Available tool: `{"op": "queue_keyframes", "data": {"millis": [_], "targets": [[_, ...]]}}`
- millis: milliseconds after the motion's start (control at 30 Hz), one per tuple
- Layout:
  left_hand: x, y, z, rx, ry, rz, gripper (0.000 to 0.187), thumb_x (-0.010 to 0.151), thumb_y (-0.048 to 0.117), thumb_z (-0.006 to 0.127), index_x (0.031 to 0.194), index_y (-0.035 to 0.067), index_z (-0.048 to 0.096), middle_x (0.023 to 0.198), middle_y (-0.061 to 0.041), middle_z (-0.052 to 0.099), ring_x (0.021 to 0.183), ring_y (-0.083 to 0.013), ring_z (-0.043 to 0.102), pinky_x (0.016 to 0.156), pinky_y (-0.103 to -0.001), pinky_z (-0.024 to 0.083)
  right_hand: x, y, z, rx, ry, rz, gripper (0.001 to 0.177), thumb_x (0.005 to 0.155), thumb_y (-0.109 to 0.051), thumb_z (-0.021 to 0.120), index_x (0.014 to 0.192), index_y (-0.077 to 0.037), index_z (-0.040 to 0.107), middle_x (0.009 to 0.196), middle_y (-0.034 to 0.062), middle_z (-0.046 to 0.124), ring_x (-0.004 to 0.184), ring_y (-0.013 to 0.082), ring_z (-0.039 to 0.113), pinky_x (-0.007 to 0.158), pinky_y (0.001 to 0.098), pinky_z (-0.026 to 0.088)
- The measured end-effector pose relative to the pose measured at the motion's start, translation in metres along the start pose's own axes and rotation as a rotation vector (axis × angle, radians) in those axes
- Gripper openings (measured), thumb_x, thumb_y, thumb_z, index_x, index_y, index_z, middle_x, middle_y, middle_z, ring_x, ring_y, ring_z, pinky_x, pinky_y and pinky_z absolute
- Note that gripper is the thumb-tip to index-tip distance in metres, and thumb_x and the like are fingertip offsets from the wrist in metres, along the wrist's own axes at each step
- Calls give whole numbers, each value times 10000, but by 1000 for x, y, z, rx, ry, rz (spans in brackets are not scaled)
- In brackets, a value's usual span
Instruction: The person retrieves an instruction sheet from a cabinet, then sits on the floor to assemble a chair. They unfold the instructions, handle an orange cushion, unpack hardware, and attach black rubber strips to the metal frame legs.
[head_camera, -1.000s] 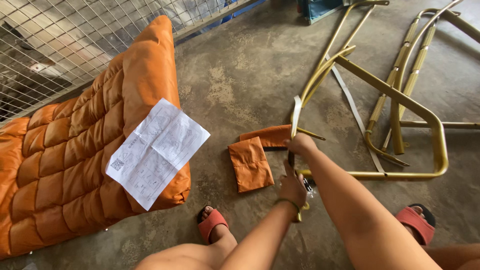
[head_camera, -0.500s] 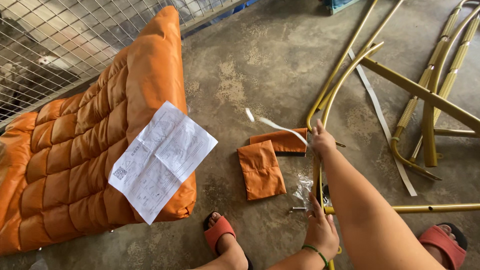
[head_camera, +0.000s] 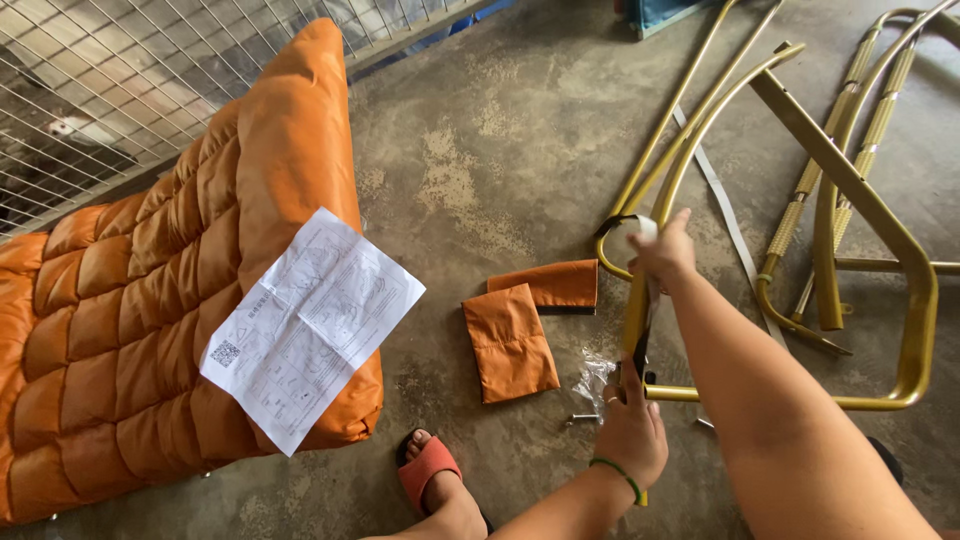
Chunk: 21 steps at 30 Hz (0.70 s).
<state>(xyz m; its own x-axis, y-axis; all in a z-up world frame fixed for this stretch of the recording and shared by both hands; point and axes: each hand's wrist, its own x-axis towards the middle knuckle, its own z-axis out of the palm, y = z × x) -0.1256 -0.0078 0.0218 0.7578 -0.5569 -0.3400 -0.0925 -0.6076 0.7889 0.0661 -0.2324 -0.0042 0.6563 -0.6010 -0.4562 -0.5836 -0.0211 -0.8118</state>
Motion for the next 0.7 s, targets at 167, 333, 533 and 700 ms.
{"op": "queue_keyframes", "data": {"millis": [167, 333, 533, 700], "targets": [[-10, -9, -6, 0, 44, 273, 835, 1042, 124, 489, 1691, 110, -37, 1349, -344, 424, 1044, -452, 626, 883, -479, 572, -16, -33, -43, 277, 69, 105, 398, 1049, -281, 562, 1308, -63, 354, 933, 169, 628, 562, 311, 678, 513, 482, 609], [0, 8, -45, 98, 75, 414, 872, 946, 79, 555, 1681, 195, 101, 1334, -258, 488, 992, -437, 642, 776, -506, 566, -54, -83, -96, 425, 264, -5, 296, 1060, -224, 550, 1171, -81, 316, 864, 144, 572, 527, 288, 624, 450, 476, 556], [0, 73, -85, 83, 219, 757, 886, 918, 53, 587, 1681, 171, 154, 1294, -256, 515, 1054, -462, 612, 832, -510, 558, -111, -161, -160, 522, 376, -189, 302, 1043, -218, 553, 1206, -114, 321, 842, 140, 578, 488, 288, 607, 404, 476, 525], [-15, 104, -98, -119, 330, 629, 900, 903, 165, 673, 1630, 171, 143, 1181, -246, 619, 1044, -427, 663, 824, -476, 572, -156, -223, -175, 544, 195, -415, 339, 1044, -254, 584, 1216, -97, 338, 843, 162, 614, 513, 293, 637, 439, 467, 569]]}}
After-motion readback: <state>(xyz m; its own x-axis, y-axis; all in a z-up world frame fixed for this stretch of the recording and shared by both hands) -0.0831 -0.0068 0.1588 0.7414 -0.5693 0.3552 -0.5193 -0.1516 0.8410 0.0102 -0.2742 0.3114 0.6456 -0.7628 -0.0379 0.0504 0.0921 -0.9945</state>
